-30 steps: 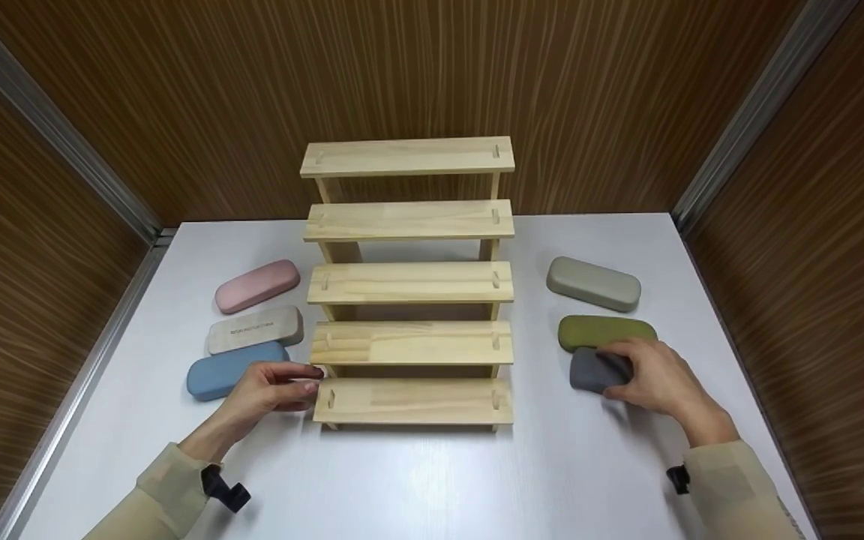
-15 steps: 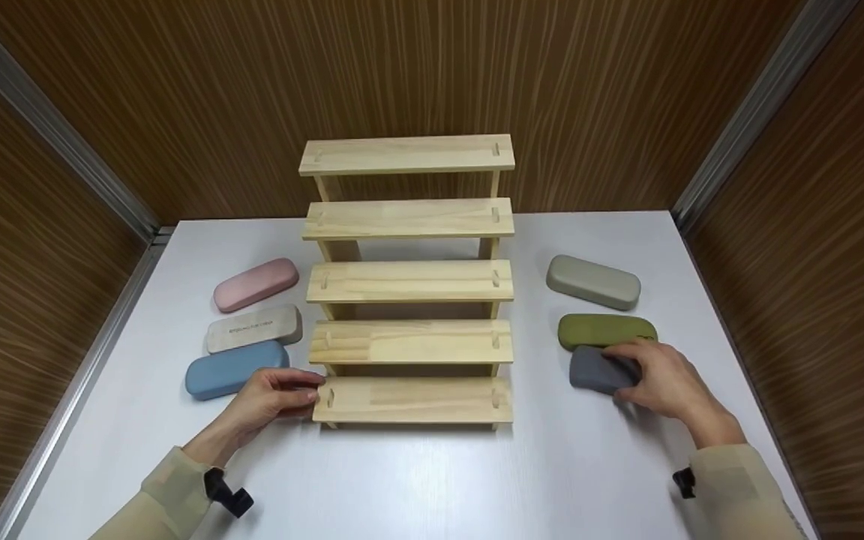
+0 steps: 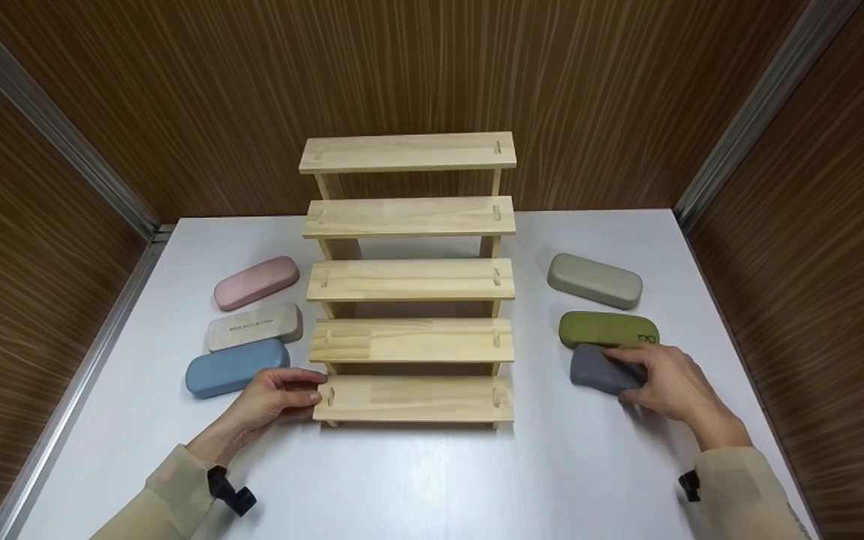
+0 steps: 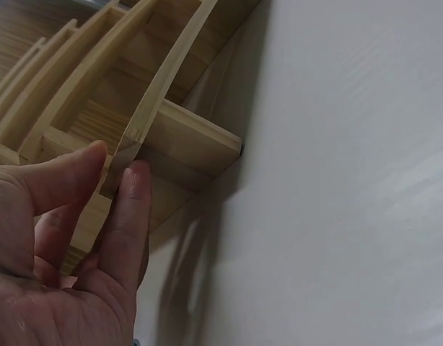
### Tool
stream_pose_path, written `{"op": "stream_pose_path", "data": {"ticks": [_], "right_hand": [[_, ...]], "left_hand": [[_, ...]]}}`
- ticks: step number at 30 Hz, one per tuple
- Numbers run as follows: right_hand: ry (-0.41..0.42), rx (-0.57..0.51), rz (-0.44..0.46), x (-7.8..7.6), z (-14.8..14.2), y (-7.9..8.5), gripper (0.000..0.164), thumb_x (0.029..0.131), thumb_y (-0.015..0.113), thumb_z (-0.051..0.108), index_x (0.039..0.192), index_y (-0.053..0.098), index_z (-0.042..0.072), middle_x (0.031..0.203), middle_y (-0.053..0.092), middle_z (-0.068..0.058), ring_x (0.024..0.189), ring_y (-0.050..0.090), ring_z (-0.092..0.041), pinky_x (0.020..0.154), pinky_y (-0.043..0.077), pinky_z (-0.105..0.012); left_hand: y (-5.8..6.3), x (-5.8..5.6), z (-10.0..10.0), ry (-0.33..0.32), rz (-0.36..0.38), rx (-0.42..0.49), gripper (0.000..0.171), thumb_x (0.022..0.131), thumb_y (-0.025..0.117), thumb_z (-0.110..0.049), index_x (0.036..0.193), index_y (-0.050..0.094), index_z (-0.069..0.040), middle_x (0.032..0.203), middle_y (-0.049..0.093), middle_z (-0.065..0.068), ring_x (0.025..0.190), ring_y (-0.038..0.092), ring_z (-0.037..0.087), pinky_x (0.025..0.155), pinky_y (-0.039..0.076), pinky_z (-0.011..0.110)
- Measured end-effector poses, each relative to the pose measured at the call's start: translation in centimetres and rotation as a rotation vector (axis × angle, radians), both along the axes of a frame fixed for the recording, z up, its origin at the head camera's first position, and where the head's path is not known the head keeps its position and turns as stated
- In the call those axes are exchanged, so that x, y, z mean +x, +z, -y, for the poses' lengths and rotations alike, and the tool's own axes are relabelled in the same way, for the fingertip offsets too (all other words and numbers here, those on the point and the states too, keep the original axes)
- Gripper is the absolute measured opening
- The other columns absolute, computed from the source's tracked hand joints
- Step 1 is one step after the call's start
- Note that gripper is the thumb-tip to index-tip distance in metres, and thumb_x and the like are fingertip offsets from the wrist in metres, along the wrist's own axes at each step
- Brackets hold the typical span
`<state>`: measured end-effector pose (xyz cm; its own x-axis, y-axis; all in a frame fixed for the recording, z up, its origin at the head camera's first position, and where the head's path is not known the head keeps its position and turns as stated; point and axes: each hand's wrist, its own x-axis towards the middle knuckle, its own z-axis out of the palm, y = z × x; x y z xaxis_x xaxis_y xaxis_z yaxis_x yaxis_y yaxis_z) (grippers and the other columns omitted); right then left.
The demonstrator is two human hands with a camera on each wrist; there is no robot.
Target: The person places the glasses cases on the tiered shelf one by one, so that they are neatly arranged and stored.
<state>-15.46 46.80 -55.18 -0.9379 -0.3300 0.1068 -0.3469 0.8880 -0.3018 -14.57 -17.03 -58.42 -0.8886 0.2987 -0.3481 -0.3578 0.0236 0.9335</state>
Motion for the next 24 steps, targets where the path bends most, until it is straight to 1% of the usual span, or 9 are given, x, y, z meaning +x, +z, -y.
{"op": "stream_pose_path", "data": {"ticks": [2,5,8,12,16,20,22,24], "right_hand": [[0.003,0.005,-0.018,0.0,0.0,0.0,0.071,0.065,0.106,0.010,0.132,0.084,0.014,0.129,0.083,-0.019,0.112,0.078,-0.042,0.085,0.062,-0.039],[0.002,0.012,-0.033,0.0,-0.1,-0.1,0.071,0.063,0.107,0.012,0.130,0.085,0.016,0.127,0.085,-0.015,0.110,0.078,-0.035,0.083,0.061,-0.035],[-0.010,0.008,-0.022,0.0,-0.2,-0.1,0.070,0.063,0.107,0.013,0.130,0.085,0.017,0.125,0.086,-0.013,0.108,0.078,-0.030,0.082,0.060,-0.031],[-0.031,0.003,0.000,0.0,-0.3,0.0,0.068,0.064,0.107,0.016,0.128,0.086,0.018,0.123,0.086,-0.013,0.106,0.076,-0.024,0.081,0.058,-0.029],[-0.026,0.005,-0.003,0.0,-0.2,0.4,0.066,0.064,0.107,0.017,0.127,0.087,0.019,0.123,0.087,-0.012,0.104,0.075,-0.018,0.081,0.057,-0.027],[0.015,-0.010,-0.067,-0.1,-0.2,0.8,0.064,0.062,0.107,0.014,0.123,0.088,0.019,0.120,0.088,-0.009,0.104,0.076,-0.013,0.081,0.053,-0.016],[0.036,-0.032,-0.111,-0.2,-0.2,1.0,0.063,0.059,0.108,0.013,0.119,0.090,0.020,0.118,0.088,-0.010,0.104,0.076,-0.011,0.082,0.049,-0.009],[0.049,-0.062,-0.137,-0.2,-0.1,1.3,0.061,0.058,0.108,0.011,0.116,0.090,0.020,0.116,0.088,-0.012,0.104,0.076,-0.007,0.084,0.044,-0.002]], "left_hand": [[0.0,0.0,-0.1,-0.002,0.005,0.003,0.039,0.097,0.082,0.001,0.135,0.075,0.009,0.111,0.080,0.001,0.095,0.080,0.011,0.090,0.071,0.029],[-0.1,-0.1,-0.2,-0.006,0.015,0.004,0.039,0.097,0.082,0.000,0.135,0.075,0.008,0.111,0.080,0.002,0.095,0.080,0.010,0.090,0.071,0.028],[-0.2,-0.1,-0.3,-0.002,0.022,0.000,0.039,0.097,0.082,0.000,0.135,0.076,0.007,0.110,0.080,0.001,0.095,0.080,0.010,0.089,0.071,0.028],[-0.4,0.0,-0.4,0.011,0.029,0.001,0.039,0.097,0.082,0.000,0.135,0.076,0.007,0.108,0.082,-0.001,0.095,0.080,0.009,0.087,0.070,0.025],[-0.5,0.0,-0.5,0.017,0.035,0.013,0.039,0.097,0.081,0.001,0.135,0.076,0.008,0.107,0.082,-0.001,0.096,0.080,0.010,0.088,0.070,0.026],[-0.6,0.0,-0.4,0.021,0.039,0.024,0.039,0.098,0.080,0.002,0.136,0.075,0.009,0.108,0.082,0.000,0.098,0.081,0.011,0.090,0.070,0.027],[-0.7,0.0,-0.4,0.024,0.042,0.026,0.039,0.098,0.080,0.002,0.137,0.074,0.009,0.109,0.082,0.000,0.098,0.081,0.012,0.091,0.070,0.028],[-0.7,0.0,-0.4,0.028,0.044,0.025,0.039,0.098,0.080,0.002,0.137,0.074,0.009,0.109,0.082,0.001,0.098,0.081,0.012,0.091,0.070,0.028]]}}
